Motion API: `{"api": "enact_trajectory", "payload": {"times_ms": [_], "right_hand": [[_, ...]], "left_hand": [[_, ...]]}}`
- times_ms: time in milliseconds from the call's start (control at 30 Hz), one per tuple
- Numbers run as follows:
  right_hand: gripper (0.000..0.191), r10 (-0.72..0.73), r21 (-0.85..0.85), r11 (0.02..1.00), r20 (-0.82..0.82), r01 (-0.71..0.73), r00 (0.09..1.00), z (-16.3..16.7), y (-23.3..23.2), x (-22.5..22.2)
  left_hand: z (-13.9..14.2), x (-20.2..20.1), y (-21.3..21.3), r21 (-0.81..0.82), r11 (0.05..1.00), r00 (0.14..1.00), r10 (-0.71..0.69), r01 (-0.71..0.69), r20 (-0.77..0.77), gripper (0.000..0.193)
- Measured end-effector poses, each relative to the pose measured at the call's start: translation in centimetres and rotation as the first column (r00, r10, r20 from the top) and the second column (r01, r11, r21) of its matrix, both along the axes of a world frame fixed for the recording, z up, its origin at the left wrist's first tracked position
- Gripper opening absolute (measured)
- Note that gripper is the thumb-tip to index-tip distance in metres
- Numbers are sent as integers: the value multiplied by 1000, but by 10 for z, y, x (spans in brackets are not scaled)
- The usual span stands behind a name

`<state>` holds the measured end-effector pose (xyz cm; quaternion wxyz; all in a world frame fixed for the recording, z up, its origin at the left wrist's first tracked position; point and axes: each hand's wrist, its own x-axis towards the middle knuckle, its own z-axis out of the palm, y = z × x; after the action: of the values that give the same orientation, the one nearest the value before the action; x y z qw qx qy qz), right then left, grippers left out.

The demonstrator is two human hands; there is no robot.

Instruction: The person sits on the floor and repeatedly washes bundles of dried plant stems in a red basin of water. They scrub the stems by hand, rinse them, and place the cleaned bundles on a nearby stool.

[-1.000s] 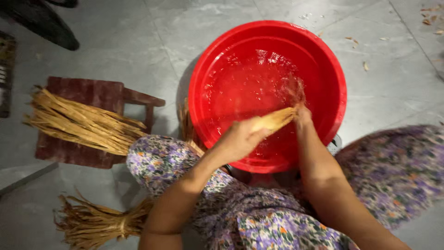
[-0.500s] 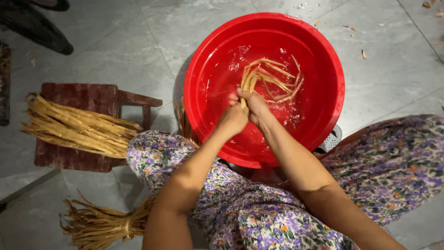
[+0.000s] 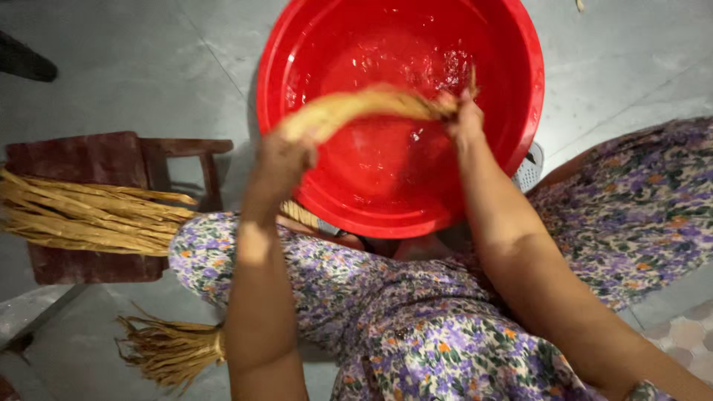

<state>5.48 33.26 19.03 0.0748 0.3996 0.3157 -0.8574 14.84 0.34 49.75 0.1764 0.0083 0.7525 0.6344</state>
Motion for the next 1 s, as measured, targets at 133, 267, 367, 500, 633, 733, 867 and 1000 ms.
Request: {"api": "enact_trajectory", "payload": {"times_ms": [133,267,367,500,633,733,867,1000], "right_hand": [[106,148,-123,981,-23,-149,989,57,-61,4],[82,455,-68,847,-420,-528,785,94,-139,20],[45,484,-36,851,-333,-523,809,69,-159,24],[29,452,35,892,-9,-451,892,5,-107,6],[34,375,96,925,-65,-368,925,-18,-43,-13],[38,225,81,972,-57,-221,973,-16,-4,-15],[33,61,6,998,-157,-61,986,5,8,-17],[29,102,88,992,-159,-89,982,1,3,-3]], "left_hand": [[-33,-21,-1,-103,986,966,149,-130,212,30],[-114,-31,37,-266,964,962,85,-13,261,27],[-165,-14,72,-498,860,990,-138,111,-17,26],[-173,27,103,-704,661,942,-333,259,35,30],[-131,42,115,-593,745,930,-368,307,20,32],[-102,43,112,-536,788,936,-353,302,8,31],[-96,12,94,-221,969,991,-124,111,-48,39],[-114,-42,54,-66,998,989,-18,8,-144,31]]}}
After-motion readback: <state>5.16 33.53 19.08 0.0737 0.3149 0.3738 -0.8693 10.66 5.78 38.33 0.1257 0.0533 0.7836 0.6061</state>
